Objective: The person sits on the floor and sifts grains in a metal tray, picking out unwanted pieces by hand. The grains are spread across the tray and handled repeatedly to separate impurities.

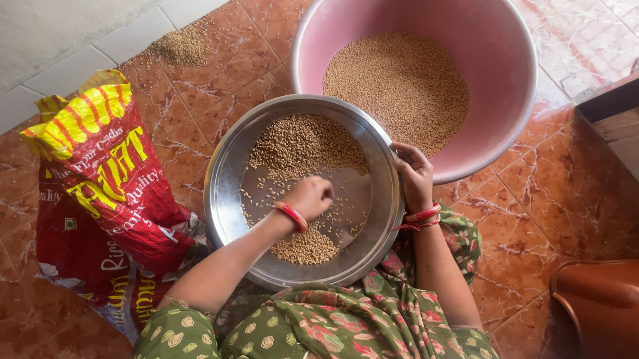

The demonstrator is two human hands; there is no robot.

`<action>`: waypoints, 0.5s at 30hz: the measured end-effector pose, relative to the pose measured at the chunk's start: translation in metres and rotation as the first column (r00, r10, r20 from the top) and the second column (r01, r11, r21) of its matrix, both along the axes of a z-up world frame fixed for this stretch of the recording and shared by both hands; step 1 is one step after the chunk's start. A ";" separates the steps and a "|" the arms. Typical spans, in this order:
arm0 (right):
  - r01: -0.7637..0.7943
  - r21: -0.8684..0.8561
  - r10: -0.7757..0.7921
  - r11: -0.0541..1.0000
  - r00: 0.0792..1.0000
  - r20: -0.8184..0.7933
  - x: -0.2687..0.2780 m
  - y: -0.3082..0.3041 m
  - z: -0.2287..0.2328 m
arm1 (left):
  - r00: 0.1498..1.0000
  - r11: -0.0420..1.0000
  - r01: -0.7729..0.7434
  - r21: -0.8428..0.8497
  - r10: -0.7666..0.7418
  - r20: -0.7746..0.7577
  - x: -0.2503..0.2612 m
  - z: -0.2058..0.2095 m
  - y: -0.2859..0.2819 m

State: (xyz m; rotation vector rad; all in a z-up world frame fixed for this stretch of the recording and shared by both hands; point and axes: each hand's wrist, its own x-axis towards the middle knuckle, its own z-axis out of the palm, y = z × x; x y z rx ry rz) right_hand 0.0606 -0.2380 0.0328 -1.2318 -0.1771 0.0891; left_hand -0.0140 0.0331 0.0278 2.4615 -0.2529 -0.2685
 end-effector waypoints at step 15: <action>0.014 -0.006 -0.014 1.000 1.000 -0.002 -0.001 0.000 -0.002 | 0.983 0.980 -0.090 -0.176 0.059 -0.173 0.006 0.001 0.010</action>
